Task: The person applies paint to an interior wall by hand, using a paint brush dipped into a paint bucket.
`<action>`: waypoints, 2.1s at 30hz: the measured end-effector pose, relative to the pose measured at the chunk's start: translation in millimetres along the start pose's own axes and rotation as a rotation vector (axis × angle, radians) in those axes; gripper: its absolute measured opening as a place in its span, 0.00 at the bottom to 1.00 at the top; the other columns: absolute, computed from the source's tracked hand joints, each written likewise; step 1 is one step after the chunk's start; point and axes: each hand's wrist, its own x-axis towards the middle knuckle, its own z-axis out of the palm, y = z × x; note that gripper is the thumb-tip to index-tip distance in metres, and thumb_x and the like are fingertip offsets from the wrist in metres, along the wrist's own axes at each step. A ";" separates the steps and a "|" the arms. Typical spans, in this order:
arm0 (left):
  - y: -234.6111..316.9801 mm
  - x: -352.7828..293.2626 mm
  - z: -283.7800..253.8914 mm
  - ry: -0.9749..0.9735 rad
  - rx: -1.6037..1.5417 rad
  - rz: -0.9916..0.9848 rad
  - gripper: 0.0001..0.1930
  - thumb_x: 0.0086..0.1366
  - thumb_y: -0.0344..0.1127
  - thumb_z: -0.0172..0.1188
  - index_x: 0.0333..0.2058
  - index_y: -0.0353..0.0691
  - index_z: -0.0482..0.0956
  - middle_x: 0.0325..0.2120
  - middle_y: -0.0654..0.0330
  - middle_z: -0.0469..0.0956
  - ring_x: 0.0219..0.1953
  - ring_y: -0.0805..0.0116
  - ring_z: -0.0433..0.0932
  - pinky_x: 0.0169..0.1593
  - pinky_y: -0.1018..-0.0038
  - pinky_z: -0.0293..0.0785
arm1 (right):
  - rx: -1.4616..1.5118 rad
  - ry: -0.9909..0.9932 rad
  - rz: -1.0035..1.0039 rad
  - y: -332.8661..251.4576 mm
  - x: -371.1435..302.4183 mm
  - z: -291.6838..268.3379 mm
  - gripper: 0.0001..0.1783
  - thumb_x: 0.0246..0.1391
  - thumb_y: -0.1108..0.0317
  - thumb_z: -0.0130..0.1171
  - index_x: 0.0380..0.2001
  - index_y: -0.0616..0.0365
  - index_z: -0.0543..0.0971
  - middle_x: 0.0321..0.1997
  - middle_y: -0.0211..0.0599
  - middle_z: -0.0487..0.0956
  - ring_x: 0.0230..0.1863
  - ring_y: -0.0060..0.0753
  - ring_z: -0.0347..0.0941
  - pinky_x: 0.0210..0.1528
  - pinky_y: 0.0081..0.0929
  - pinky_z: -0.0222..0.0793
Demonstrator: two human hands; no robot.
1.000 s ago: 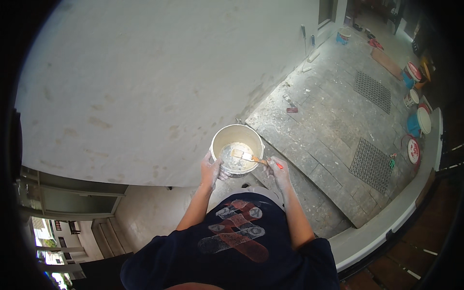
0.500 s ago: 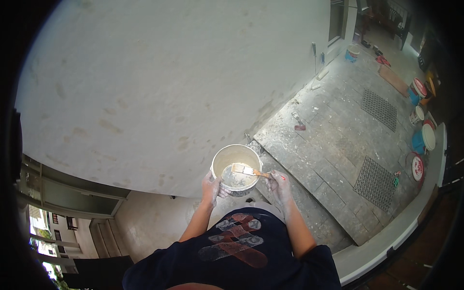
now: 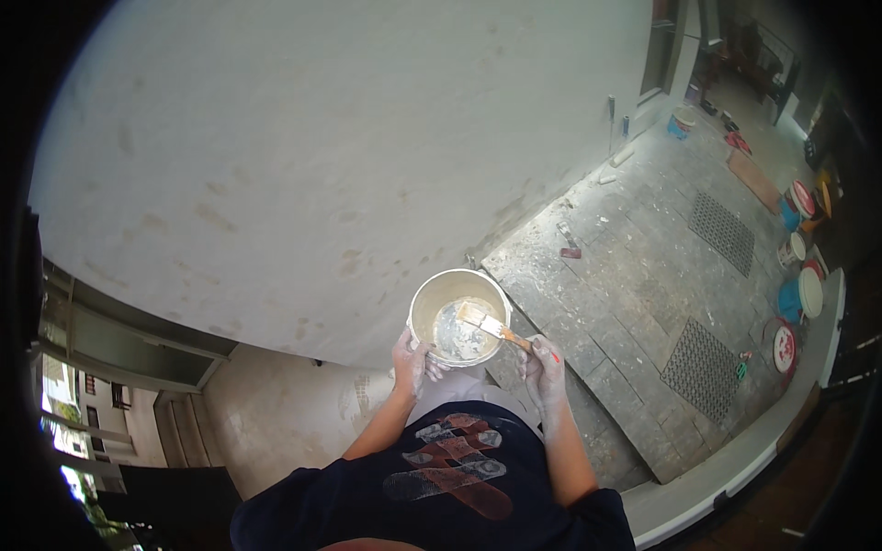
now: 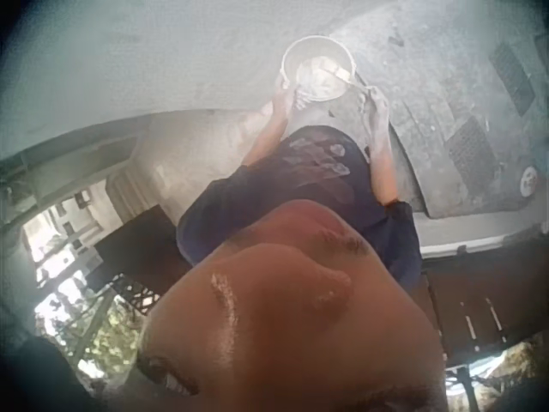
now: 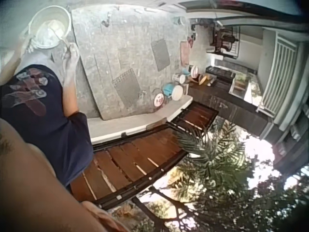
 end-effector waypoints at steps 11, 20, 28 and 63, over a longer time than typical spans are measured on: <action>23.2 -8.5 9.9 -0.110 -0.019 0.002 0.39 0.64 0.25 0.57 0.70 0.34 0.48 0.22 0.50 0.81 0.14 0.64 0.80 0.12 0.76 0.73 | -0.031 -0.059 0.060 -3.8 11.0 7.6 0.18 0.64 0.52 0.54 0.38 0.58 0.72 0.26 0.34 0.73 0.21 0.26 0.69 0.22 0.21 0.64; -9.5 -14.4 -27.7 0.036 -0.046 0.052 0.38 0.64 0.29 0.61 0.69 0.39 0.52 0.22 0.52 0.81 0.15 0.67 0.80 0.14 0.75 0.74 | -0.034 -0.148 0.203 38.4 40.7 -18.3 0.17 0.64 0.52 0.53 0.39 0.55 0.72 0.25 0.33 0.73 0.20 0.27 0.70 0.19 0.23 0.66; -19.0 -40.2 -94.3 0.302 -0.171 0.145 0.35 0.64 0.28 0.61 0.67 0.37 0.55 0.28 0.48 0.82 0.17 0.66 0.81 0.13 0.76 0.72 | -0.140 -0.414 0.294 76.4 86.8 65.3 0.17 0.65 0.52 0.53 0.39 0.57 0.73 0.26 0.38 0.77 0.18 0.27 0.71 0.19 0.21 0.67; 26.9 -3.9 -190.8 0.486 -0.366 0.285 0.25 0.58 0.22 0.60 0.55 0.34 0.68 0.28 0.52 0.80 0.13 0.64 0.78 0.12 0.73 0.72 | -1.028 -0.831 -1.651 -156.1 137.1 720.6 0.14 0.66 0.65 0.57 0.48 0.62 0.81 0.32 0.39 0.84 0.28 0.22 0.81 0.22 0.19 0.73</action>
